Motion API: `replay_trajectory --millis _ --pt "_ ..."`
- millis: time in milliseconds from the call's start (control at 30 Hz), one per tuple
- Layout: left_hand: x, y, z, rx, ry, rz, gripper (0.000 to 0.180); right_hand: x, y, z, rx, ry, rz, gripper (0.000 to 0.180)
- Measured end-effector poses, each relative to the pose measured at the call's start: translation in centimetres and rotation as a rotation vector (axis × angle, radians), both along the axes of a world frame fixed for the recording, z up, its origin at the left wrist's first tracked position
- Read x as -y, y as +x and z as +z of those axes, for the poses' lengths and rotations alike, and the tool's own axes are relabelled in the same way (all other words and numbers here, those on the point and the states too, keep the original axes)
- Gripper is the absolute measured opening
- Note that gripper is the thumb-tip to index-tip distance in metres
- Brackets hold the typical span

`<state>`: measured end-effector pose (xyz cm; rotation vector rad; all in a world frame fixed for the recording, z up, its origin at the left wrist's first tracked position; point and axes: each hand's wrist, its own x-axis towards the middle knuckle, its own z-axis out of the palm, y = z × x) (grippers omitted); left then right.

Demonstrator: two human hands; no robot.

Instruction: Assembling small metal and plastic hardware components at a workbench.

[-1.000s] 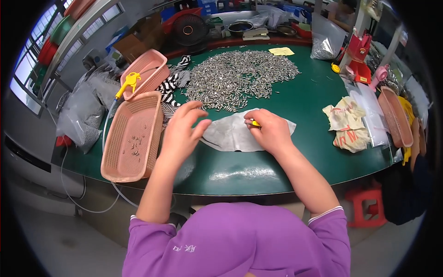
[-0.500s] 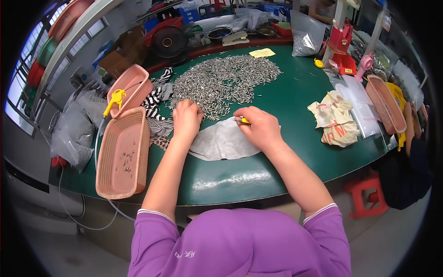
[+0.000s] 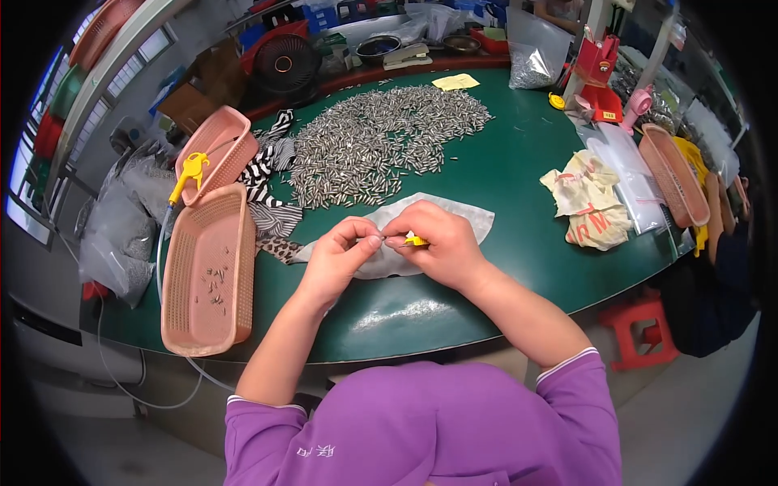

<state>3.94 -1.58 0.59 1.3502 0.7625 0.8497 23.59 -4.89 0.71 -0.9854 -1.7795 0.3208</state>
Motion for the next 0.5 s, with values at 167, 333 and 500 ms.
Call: replay_trajectory --millis 167,333,500 --pt "0.0 0.0 -1.5 0.097 -0.01 -0.082 0.014 -0.3 0.0 -0.1 -0.007 -0.042 0.087 0.013" --pt "0.3 -0.3 -1.4 0.054 0.105 -0.02 0.01 -0.6 0.0 0.0 0.04 -0.002 0.098 0.016" --pt "0.8 -0.4 -0.4 -0.083 0.357 0.133 0.007 0.2 -0.2 1.3 0.052 -0.08 -0.029 0.02"
